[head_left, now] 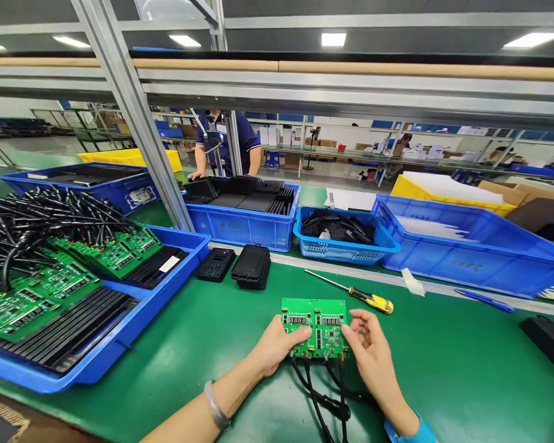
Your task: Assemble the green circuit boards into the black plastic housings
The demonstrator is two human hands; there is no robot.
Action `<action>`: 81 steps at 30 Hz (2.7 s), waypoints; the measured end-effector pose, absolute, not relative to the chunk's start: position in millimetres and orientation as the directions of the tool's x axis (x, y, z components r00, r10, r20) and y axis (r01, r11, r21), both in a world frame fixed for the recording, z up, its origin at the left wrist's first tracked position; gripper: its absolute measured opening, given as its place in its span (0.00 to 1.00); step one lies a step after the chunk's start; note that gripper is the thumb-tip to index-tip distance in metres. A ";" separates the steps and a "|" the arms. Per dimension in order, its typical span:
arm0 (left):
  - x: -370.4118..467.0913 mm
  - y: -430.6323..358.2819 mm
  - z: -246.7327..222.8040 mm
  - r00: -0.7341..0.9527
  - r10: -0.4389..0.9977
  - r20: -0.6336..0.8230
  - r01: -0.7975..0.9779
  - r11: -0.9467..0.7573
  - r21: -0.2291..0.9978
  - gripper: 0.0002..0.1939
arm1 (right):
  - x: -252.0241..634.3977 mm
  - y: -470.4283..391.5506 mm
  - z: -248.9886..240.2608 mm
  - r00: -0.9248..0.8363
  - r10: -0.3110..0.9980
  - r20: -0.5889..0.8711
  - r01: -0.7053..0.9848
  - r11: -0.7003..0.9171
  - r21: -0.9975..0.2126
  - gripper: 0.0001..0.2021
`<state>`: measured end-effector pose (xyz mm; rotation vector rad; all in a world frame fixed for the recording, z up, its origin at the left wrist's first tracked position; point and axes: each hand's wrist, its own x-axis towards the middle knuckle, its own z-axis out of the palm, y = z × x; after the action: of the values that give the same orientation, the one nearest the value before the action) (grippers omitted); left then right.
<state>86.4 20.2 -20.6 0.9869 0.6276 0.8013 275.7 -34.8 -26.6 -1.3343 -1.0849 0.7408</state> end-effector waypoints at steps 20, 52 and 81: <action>97.3 11.1 -29.5 0.504 0.855 0.123 -0.123 -0.069 0.990 0.19 | 283.6 -34.9 -25.4 0.363 0.907 0.212 0.407 0.050 -0.912 0.19; 112.9 7.8 -26.5 0.392 0.914 0.102 0.000 -0.111 0.994 0.12 | 242.8 -28.5 -33.1 0.105 0.753 0.650 0.784 0.339 -0.520 0.06; 95.8 16.6 -26.6 0.513 0.841 -0.174 -0.370 0.400 0.839 0.29 | 389.8 14.0 3.7 0.367 0.928 0.056 0.537 -0.163 -0.828 0.25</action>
<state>95.8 16.6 -26.6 0.8352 0.6582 0.8396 389.8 14.0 3.7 -1.8260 -1.2812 0.6157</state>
